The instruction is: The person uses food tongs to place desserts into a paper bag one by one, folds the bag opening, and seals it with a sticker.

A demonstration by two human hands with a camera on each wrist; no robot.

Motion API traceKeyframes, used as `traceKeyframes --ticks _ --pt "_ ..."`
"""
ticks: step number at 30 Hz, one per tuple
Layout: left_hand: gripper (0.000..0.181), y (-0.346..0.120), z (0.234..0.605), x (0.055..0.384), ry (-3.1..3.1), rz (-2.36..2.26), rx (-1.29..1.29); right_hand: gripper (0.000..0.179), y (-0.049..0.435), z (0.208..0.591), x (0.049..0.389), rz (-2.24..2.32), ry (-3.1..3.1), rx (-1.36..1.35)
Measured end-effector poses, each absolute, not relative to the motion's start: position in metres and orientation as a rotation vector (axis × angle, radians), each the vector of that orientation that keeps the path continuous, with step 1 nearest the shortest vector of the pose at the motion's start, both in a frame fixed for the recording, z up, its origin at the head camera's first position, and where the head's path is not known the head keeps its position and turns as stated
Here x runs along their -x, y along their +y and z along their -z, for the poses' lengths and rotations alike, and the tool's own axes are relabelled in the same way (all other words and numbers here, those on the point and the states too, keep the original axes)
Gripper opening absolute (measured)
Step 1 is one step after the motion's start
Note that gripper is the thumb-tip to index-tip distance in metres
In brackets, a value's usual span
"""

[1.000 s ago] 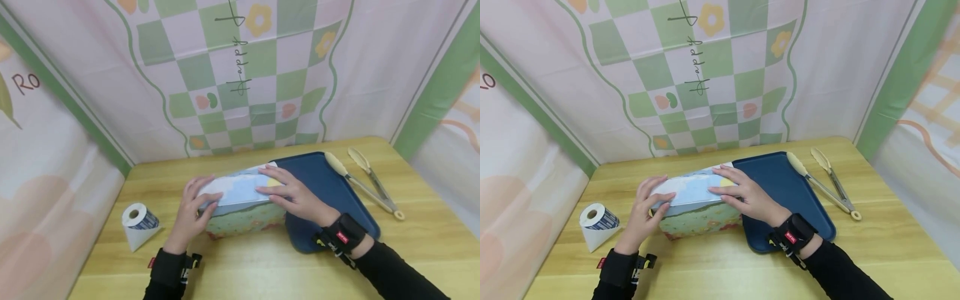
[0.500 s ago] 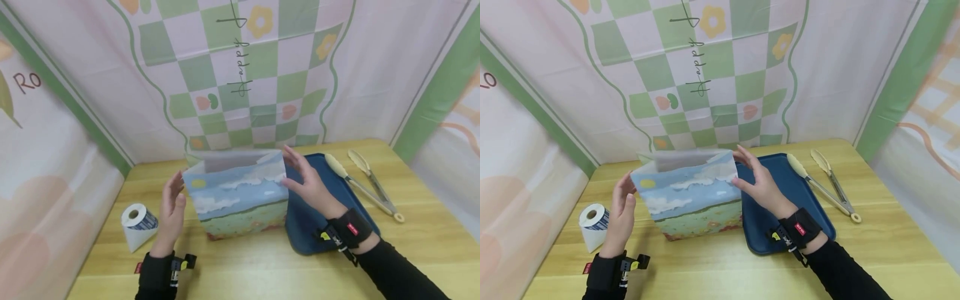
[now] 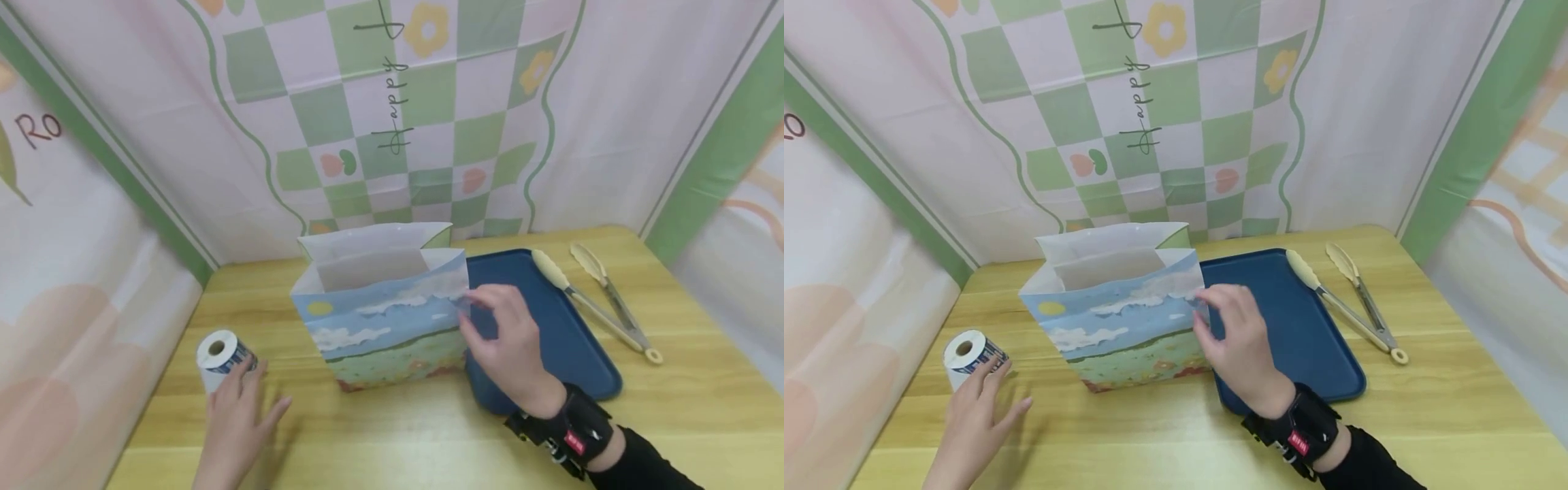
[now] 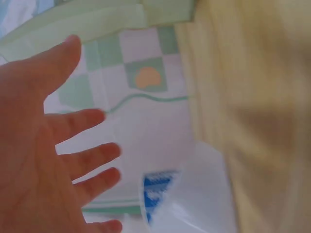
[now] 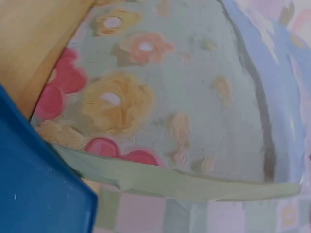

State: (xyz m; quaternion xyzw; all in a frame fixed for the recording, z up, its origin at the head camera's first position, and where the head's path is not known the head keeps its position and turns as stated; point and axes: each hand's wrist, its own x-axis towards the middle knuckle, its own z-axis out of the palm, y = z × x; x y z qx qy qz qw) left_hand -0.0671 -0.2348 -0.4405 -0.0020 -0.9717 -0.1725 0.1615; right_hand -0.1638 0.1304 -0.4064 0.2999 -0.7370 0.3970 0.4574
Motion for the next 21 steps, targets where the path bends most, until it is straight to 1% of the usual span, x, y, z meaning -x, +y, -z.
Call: traceKeyframes --ticks 3,7,12,18,21 --pt "0.074 -0.243 0.45 0.058 -2.765 0.472 -0.031 0.032 0.128 0.41 0.157 -0.846 -1.871 -0.905" --pt "0.078 -0.251 0.459 0.053 -2.777 0.465 -0.058 0.028 0.126 0.418 0.149 -0.862 -2.082 -1.075" --pt "0.074 -0.254 0.468 0.052 -2.824 0.536 -0.098 0.037 0.12 0.428 0.146 -0.824 -2.334 -1.086" --pt "0.065 -0.263 0.473 0.06 -2.682 0.532 -0.167 0.033 0.117 0.433 0.146 -0.819 -2.449 -1.085" --pt "0.058 -0.275 0.472 0.068 -2.552 0.477 -0.148 0.032 0.117 0.434 0.146 -0.821 -2.47 -1.104"
